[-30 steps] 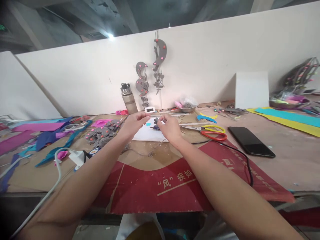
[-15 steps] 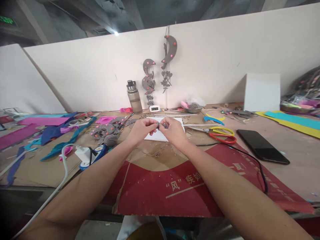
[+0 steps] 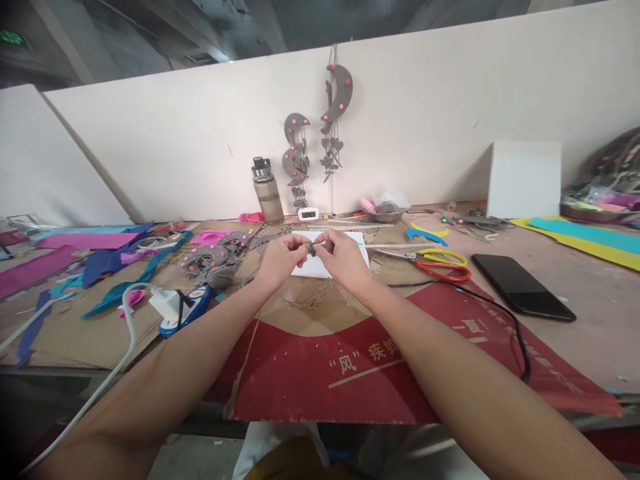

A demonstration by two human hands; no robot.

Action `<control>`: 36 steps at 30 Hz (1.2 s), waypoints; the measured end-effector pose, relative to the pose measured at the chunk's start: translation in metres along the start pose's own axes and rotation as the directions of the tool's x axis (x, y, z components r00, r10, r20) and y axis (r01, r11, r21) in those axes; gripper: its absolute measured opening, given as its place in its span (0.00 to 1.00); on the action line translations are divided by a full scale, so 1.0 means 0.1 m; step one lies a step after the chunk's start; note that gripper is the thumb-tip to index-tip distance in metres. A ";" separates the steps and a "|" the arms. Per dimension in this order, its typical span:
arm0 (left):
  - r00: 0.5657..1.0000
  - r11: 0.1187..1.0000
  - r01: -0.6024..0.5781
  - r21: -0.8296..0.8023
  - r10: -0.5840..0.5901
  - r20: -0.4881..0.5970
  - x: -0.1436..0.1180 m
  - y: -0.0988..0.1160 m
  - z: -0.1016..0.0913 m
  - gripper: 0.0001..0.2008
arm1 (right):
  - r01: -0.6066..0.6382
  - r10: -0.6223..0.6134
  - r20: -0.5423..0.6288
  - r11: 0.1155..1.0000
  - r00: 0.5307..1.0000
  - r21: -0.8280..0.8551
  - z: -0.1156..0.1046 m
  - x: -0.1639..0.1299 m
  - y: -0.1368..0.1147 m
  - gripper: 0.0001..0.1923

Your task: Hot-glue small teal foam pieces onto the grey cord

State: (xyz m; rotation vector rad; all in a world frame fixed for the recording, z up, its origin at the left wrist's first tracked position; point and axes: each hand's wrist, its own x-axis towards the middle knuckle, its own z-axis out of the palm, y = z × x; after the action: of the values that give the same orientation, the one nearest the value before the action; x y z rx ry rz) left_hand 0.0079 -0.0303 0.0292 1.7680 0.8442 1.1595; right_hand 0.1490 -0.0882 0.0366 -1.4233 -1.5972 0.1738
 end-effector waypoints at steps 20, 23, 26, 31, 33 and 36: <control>0.983 1.000 0.002 0.008 -0.004 0.185 0.00 0.04 -0.07 0.09 | 0.107 -0.108 -0.003 0.985 0.994 -0.137 -0.05 0.04 0.07 0.06; 0.982 0.995 -0.070 0.073 0.056 0.182 -0.01 0.11 -0.10 0.08 | 0.240 -0.245 0.007 0.943 0.970 -0.232 -0.06 0.03 0.07 0.05; 0.977 0.994 -0.086 0.068 0.071 0.203 -0.02 0.14 -0.11 0.06 | 0.294 -0.295 0.041 0.911 0.955 -0.288 -0.05 0.02 0.10 0.04; 0.967 0.995 -0.055 0.083 0.032 0.253 -0.01 0.09 -0.10 0.05 | 0.302 -0.291 0.079 0.915 0.953 -0.269 -0.02 0.02 0.14 0.05; 0.967 0.995 -0.056 0.082 0.033 0.253 0.00 0.07 -0.09 0.05 | 0.303 -0.295 0.072 0.920 0.953 -0.250 -0.01 0.02 0.14 0.05; 0.975 0.984 -0.095 0.148 0.062 0.211 0.00 0.03 -0.07 0.05 | 0.291 -0.286 0.053 0.936 0.957 -0.200 -0.01 0.02 0.11 0.04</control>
State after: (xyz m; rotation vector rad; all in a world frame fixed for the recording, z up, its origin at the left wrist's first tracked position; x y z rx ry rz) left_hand 0.0016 -0.0300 0.0337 2.0280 0.7641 0.9602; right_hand 0.1575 -0.0839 0.0306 -1.3229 -1.8656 -0.1528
